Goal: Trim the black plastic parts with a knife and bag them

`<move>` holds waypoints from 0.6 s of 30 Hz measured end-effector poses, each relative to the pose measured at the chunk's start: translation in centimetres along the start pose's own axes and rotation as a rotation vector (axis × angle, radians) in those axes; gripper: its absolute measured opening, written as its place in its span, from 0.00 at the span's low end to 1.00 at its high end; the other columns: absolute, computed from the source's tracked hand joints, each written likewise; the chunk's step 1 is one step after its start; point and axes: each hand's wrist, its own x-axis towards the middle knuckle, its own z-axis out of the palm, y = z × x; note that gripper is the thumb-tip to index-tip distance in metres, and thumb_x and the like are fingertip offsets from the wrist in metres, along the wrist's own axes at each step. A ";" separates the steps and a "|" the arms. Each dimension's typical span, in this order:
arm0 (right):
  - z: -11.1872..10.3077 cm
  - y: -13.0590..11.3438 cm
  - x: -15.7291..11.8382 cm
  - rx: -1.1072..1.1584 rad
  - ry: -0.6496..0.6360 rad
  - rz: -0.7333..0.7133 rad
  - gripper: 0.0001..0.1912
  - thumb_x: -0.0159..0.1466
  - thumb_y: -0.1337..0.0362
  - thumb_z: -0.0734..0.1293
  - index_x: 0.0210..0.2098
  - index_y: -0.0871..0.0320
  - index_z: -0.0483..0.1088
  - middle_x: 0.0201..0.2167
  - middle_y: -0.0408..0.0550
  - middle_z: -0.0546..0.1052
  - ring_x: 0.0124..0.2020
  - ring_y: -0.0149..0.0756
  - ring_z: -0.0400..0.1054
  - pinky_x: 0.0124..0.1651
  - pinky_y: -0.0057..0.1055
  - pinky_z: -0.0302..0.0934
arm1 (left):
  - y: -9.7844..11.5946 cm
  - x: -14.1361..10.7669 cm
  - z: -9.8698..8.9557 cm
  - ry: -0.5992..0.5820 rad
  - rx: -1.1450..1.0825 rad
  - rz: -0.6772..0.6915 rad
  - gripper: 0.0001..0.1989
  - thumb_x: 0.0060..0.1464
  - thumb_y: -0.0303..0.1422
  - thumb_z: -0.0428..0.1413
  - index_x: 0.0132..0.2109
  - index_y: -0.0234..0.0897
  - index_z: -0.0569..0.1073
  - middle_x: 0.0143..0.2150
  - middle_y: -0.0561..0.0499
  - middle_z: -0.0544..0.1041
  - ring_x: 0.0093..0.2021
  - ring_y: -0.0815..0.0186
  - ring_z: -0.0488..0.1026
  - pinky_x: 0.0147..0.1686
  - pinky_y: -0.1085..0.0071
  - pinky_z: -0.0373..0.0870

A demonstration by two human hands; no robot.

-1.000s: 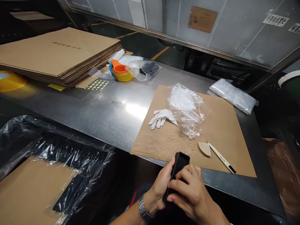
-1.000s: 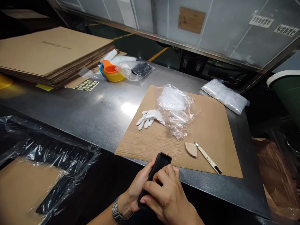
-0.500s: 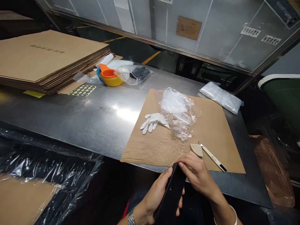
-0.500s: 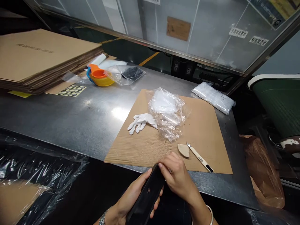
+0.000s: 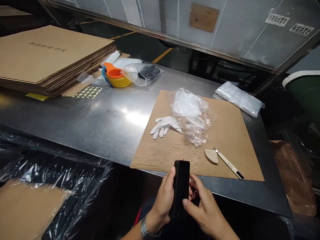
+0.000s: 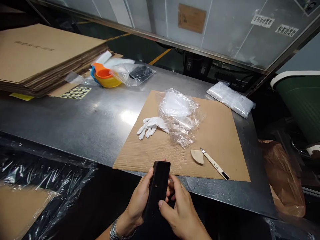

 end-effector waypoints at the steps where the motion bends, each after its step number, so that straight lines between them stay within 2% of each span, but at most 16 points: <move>1: -0.2 -0.1 0.4 0.026 0.016 0.027 0.28 0.58 0.68 0.63 0.57 0.54 0.55 0.37 0.45 0.74 0.33 0.32 0.69 0.35 0.28 0.66 | -0.1 -0.1 0.1 0.006 0.018 -0.010 0.26 0.55 0.46 0.49 0.55 0.34 0.63 0.28 0.48 0.77 0.21 0.65 0.72 0.23 0.69 0.70; 3: -0.9 -0.2 1.4 0.101 0.029 0.080 0.21 0.60 0.66 0.61 0.53 0.56 0.58 0.32 0.43 0.74 0.24 0.29 0.67 0.27 0.26 0.64 | -0.2 -0.3 0.2 0.001 0.065 -0.075 0.25 0.55 0.47 0.48 0.52 0.31 0.66 0.25 0.48 0.77 0.20 0.65 0.73 0.22 0.70 0.69; 5: -1.7 -0.3 2.3 0.154 0.065 0.117 0.18 0.62 0.63 0.59 0.51 0.58 0.61 0.30 0.44 0.74 0.21 0.28 0.66 0.23 0.24 0.61 | -0.3 -0.4 0.4 -0.044 0.102 -0.174 0.25 0.56 0.48 0.45 0.47 0.29 0.68 0.21 0.48 0.75 0.18 0.63 0.73 0.20 0.70 0.68; 7: -2.5 -0.3 3.1 0.130 0.108 0.119 0.14 0.63 0.61 0.59 0.46 0.60 0.66 0.29 0.45 0.75 0.24 0.30 0.68 0.27 0.25 0.62 | -0.3 -0.4 0.5 -0.094 0.102 -0.244 0.25 0.57 0.48 0.42 0.41 0.28 0.69 0.20 0.46 0.75 0.17 0.63 0.73 0.19 0.71 0.68; 9: -3.2 -0.4 3.7 0.085 0.110 0.096 0.12 0.63 0.60 0.60 0.39 0.60 0.70 0.26 0.45 0.74 0.27 0.31 0.68 0.30 0.26 0.62 | -0.2 -0.3 0.6 -0.107 0.074 -0.259 0.24 0.58 0.47 0.41 0.37 0.29 0.69 0.22 0.46 0.75 0.18 0.64 0.73 0.19 0.72 0.69; 13: -3.7 -0.5 4.3 0.113 0.059 0.084 0.16 0.63 0.56 0.61 0.28 0.61 0.72 0.19 0.42 0.70 0.22 0.29 0.65 0.27 0.24 0.57 | 0.1 -0.1 0.2 -0.124 0.044 -0.283 0.27 0.59 0.47 0.39 0.36 0.27 0.71 0.24 0.46 0.75 0.18 0.64 0.73 0.19 0.71 0.70; 18: -3.3 -0.1 4.8 0.209 0.092 0.140 0.20 0.63 0.51 0.59 0.27 0.61 0.70 0.16 0.40 0.67 0.19 0.26 0.63 0.23 0.22 0.55 | 0.1 0.3 -0.2 -0.216 0.002 -0.288 0.28 0.58 0.48 0.40 0.38 0.26 0.73 0.25 0.45 0.75 0.21 0.63 0.74 0.22 0.70 0.70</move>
